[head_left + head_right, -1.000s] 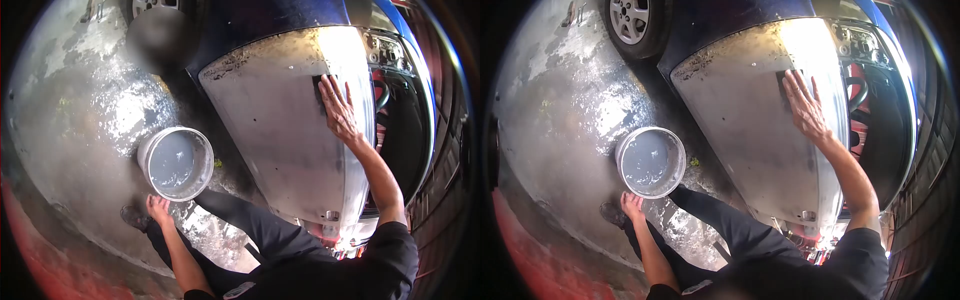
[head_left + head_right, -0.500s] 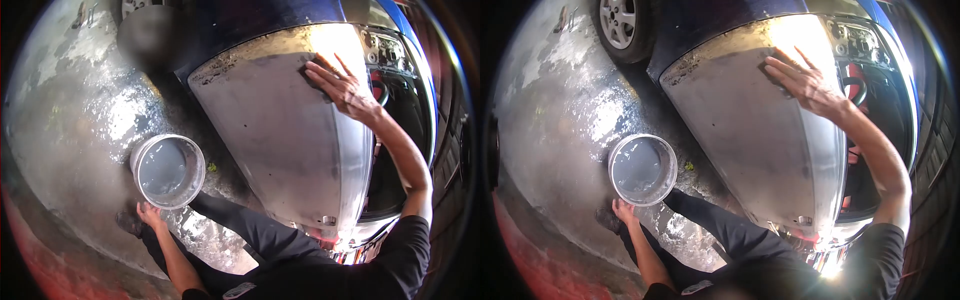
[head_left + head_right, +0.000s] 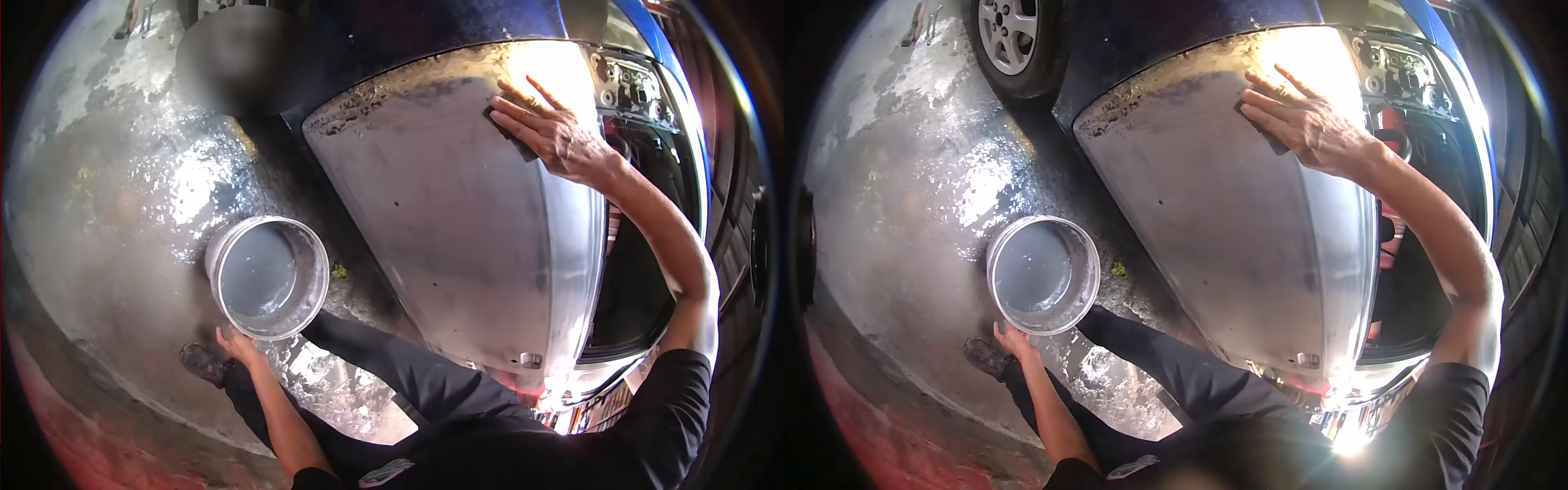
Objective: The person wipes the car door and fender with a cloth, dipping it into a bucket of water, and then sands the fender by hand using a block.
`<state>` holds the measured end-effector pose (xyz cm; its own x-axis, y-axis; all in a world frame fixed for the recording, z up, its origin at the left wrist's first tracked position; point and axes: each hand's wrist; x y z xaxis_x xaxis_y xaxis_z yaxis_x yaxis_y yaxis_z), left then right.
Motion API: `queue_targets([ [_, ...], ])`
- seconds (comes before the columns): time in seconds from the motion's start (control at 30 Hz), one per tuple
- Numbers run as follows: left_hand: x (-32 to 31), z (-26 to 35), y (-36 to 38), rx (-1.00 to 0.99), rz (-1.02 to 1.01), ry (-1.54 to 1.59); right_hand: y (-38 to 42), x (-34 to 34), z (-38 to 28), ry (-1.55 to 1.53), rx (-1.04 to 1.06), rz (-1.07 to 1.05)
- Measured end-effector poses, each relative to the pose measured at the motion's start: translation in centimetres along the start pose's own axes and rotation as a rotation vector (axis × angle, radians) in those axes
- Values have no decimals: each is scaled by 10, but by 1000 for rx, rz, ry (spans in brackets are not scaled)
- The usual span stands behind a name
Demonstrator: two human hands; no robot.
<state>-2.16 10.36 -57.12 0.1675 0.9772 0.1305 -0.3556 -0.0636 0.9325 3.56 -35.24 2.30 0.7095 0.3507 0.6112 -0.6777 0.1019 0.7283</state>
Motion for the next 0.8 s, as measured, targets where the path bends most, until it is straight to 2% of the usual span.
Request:
queue_targets([
  [0.1, 2, 14, 4, 27, 3, 4, 17, 22, 3, 2, -19, -53],
  [0.17, 0, 7, 5, 70, 16, 43, 19, 12, 12, 31, 19, -20],
  [0.23, 1, -2, -2, -17, 15, -37, 7, 2, 3, 44, -11, -26],
  [0.37, -1, 1, -4, 54, -4, 42, 17, 18, 8, 12, 15, 58],
  [0.57, 5, -6, -16, -45, 29, -39, -5, -2, 6, -24, 65, 82],
  [0.67, 1, 2, 1, 79, 6, 22, 21, 3, -6, 46, -77, 22],
  [0.8, -3, -5, -8, 21, 4, -19, -7, -3, -4, 9, -53, 85],
])
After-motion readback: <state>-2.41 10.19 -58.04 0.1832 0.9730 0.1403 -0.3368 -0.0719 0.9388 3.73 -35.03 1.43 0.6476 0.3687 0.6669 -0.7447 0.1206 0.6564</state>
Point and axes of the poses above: each hand's wrist, its own y-axis away from the middle knuckle, its own x-axis out of the back of the hand, z = x × y, and after that the axes turned 13 degrees about -y, right-handed
